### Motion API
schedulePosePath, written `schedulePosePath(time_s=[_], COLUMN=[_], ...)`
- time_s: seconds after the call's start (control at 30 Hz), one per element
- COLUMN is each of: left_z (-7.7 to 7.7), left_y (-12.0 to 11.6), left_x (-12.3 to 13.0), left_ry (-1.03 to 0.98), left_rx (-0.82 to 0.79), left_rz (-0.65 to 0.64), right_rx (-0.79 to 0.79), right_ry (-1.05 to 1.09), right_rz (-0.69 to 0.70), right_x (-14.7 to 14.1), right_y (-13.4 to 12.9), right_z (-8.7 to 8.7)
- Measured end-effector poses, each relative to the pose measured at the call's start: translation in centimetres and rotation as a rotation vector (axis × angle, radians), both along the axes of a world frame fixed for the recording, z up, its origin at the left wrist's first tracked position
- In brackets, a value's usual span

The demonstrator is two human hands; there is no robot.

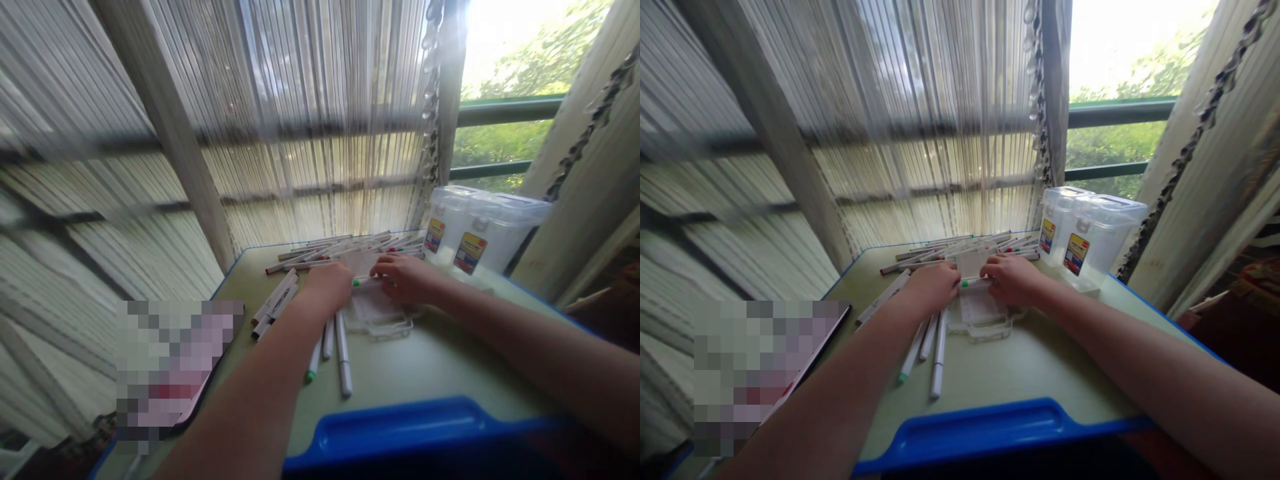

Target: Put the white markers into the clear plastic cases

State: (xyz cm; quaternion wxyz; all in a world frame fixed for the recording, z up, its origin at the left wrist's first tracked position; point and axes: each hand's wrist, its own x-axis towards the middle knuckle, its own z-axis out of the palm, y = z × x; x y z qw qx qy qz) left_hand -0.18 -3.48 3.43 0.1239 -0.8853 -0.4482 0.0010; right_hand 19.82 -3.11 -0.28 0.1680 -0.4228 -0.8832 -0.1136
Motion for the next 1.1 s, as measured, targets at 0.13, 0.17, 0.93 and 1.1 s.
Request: schedulePosePath(time_s=[0.13, 0.17, 0.93, 1.1], left_z=[0.20, 0.21, 0.08, 0.06], left_y=[-0.19, -0.20, -0.39, -0.68], left_x=[0.18, 0.21, 0.27, 0.59], left_ry=[0.014, 0.016, -0.055, -0.138], left_rx=[-0.023, -0.027, -0.018, 0.080], left_rz=[0.015, 0.016, 0.040, 0.029], right_rx=[-0.009, -0.005, -0.018, 0.038], right_ry=[0.016, 0.024, 0.026, 0.078], right_rz=[0.010, 0.009, -0.009, 0.075], right_x=[0.02, 0.00, -0.30, -0.06], right_y=[0.07, 0.04, -0.46, 0.08], right_z=[-0.20, -0.20, 0.18, -0.57])
